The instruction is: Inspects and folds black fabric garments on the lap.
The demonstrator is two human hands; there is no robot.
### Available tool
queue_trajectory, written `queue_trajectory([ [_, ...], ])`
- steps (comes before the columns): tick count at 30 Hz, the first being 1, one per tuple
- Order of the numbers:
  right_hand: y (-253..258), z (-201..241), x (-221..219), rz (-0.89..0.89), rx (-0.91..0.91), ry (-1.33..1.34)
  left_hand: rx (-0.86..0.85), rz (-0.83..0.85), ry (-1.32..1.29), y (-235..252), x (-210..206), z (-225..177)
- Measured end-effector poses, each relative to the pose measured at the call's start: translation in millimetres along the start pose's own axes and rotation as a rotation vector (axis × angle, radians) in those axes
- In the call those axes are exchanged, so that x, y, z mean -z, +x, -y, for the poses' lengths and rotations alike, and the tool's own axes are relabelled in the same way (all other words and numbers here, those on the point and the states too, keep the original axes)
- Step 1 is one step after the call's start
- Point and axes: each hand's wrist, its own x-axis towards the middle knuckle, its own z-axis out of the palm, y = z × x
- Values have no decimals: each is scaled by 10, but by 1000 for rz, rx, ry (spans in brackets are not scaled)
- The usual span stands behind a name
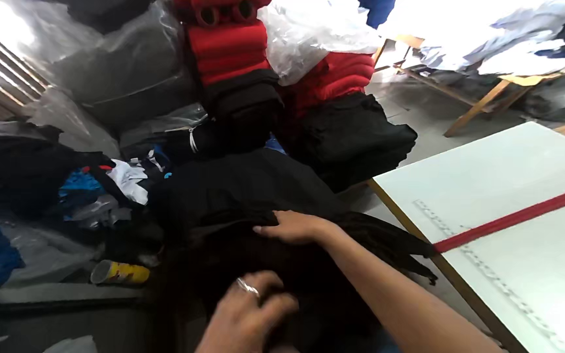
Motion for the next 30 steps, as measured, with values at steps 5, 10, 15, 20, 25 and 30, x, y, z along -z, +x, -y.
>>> queue_trajectory([
  [5,-6,-42,-46,25,96,-10,112,452,-26,-331,209,50],
  [10,-408,177,-297,28,178,-291,-25,130,-132,53,585,489],
  [15,-284,139,-246,-128,13,-247,14,-407,198,361,148,405],
  [20,93,-35,41,29,-5,7,55,250,33,-202,-143,88],
  [25,-9,-53,-31,42,89,-38,71,429,-8,-350,288,187],
  [30,-396,258,-245,18,79,-317,-15,65,-60,249,627,596],
])
